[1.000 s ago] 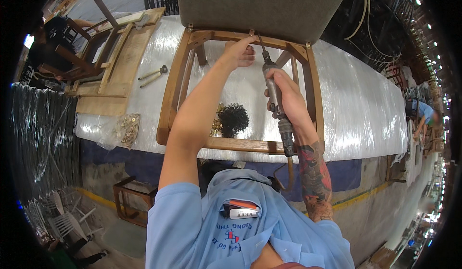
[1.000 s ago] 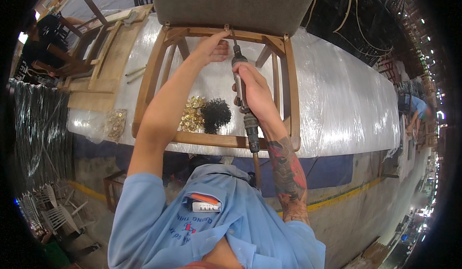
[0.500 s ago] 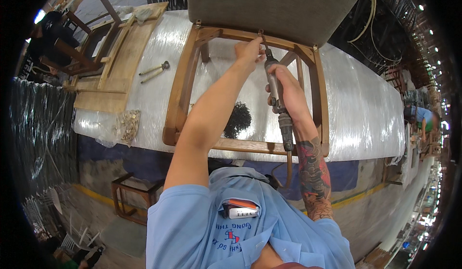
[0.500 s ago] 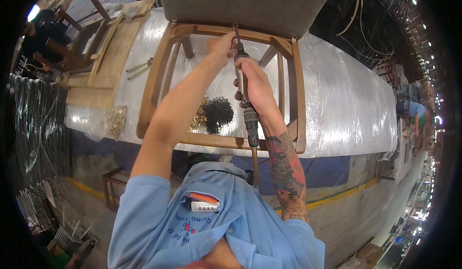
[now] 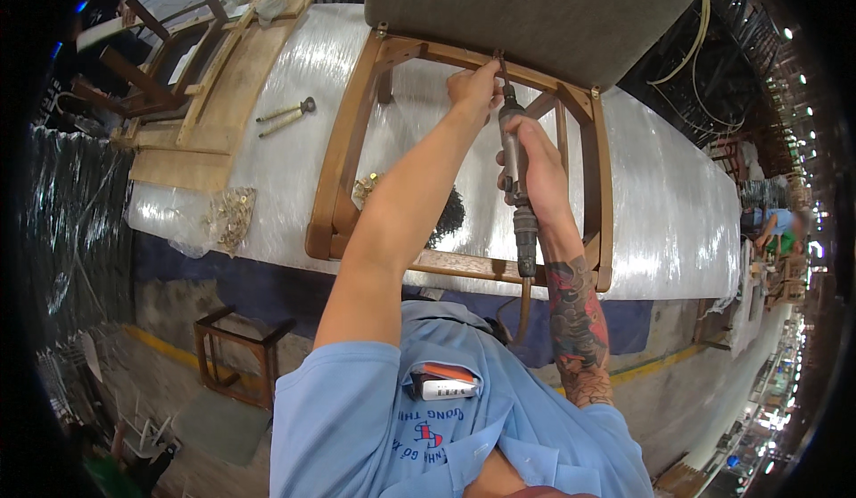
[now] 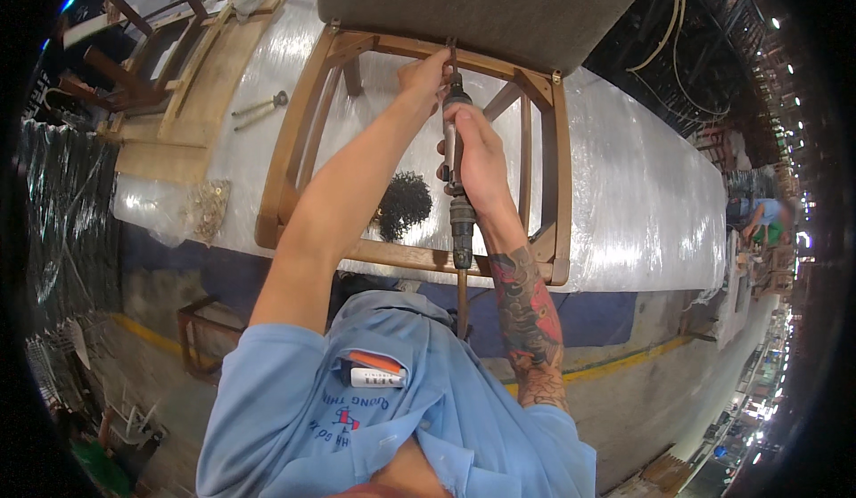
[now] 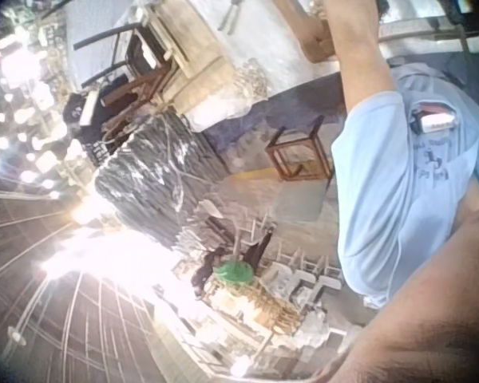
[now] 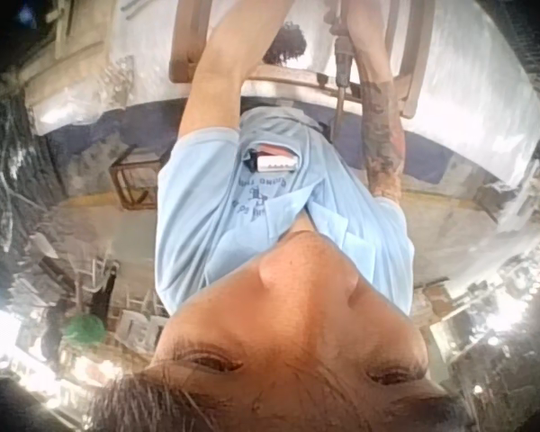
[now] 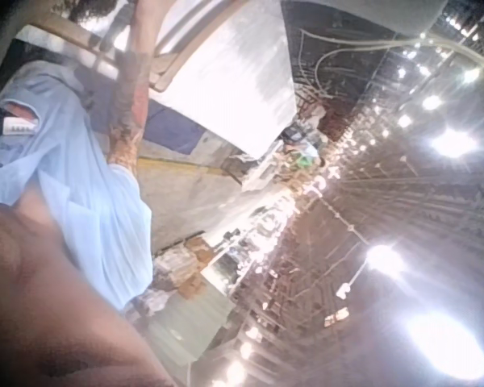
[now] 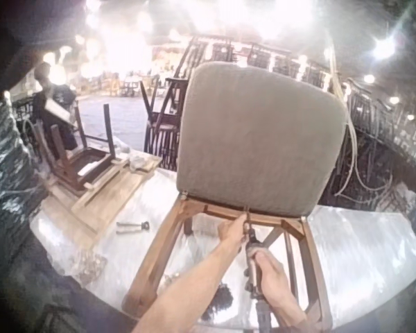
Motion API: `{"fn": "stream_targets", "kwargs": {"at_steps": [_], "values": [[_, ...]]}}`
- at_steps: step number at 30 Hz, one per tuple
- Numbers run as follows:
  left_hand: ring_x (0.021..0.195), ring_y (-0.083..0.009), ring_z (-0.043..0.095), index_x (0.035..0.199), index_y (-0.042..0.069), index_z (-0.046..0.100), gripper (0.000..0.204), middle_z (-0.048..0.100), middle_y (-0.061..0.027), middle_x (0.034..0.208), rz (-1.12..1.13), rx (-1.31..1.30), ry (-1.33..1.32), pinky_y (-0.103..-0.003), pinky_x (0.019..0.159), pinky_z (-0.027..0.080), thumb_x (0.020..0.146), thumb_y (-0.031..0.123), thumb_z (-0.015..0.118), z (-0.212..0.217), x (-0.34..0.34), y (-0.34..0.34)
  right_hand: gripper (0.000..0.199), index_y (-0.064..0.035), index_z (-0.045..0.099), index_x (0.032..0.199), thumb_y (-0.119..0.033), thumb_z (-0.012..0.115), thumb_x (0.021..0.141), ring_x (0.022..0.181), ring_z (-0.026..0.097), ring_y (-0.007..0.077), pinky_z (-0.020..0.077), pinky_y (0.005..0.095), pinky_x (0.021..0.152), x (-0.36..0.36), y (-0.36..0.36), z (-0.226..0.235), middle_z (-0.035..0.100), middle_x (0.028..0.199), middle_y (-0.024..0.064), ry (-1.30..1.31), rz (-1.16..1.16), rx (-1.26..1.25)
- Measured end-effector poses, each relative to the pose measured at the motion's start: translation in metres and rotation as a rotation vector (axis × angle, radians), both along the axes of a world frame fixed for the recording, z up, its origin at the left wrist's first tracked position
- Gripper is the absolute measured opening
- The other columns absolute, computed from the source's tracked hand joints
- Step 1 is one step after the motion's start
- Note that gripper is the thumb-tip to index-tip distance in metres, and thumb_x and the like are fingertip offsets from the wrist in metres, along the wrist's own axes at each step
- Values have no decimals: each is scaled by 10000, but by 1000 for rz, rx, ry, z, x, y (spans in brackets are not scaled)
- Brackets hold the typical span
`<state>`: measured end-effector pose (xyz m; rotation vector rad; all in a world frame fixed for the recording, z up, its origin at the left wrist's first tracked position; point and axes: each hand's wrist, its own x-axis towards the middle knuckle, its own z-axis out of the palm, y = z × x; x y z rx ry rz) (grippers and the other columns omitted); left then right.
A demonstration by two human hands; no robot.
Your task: The person assembles wooden chairs by attaching metal brackets to the frame using a pneumatic drill. They position the chair, insert screws, and tighten them at multiple joints on each chair before moving to the next unit.
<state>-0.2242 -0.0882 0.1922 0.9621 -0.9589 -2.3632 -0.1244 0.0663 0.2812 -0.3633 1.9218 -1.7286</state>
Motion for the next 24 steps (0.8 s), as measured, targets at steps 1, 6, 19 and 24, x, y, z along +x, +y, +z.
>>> {"fn": "stream_targets", "kwargs": {"at_steps": [1,6,19,24], "values": [[588,-167,584,767,7,596,220,617,-92,707,-37,5,0,-305,472,453,777,167,747,-1,0,0,293,-150,584,1112,-366,408,1021,535,564,101,430,230,442,1,0,1,584,757,33,-8,-7,14],[550,-157,561,768,8,601,232,611,-81,693,-64,-20,-39,-283,451,438,783,179,757,1,2,-3,284,-161,593,1091,-369,415,1018,509,543,94,407,232,412,3,-3,2,576,744,26,-2,-29,24],[478,-157,550,658,-12,597,313,604,-107,597,-49,-166,-63,-294,426,423,759,230,769,0,0,-3,288,-138,577,1088,-356,404,1015,540,570,108,419,237,428,3,-12,-4,589,743,44,81,-39,25],[550,-219,675,668,-56,653,415,656,-158,588,-65,-384,-183,-346,568,530,742,341,749,-7,0,-8,269,-150,565,1056,-361,404,1008,527,578,116,410,241,411,7,-23,8,596,746,53,28,-42,56]]}}
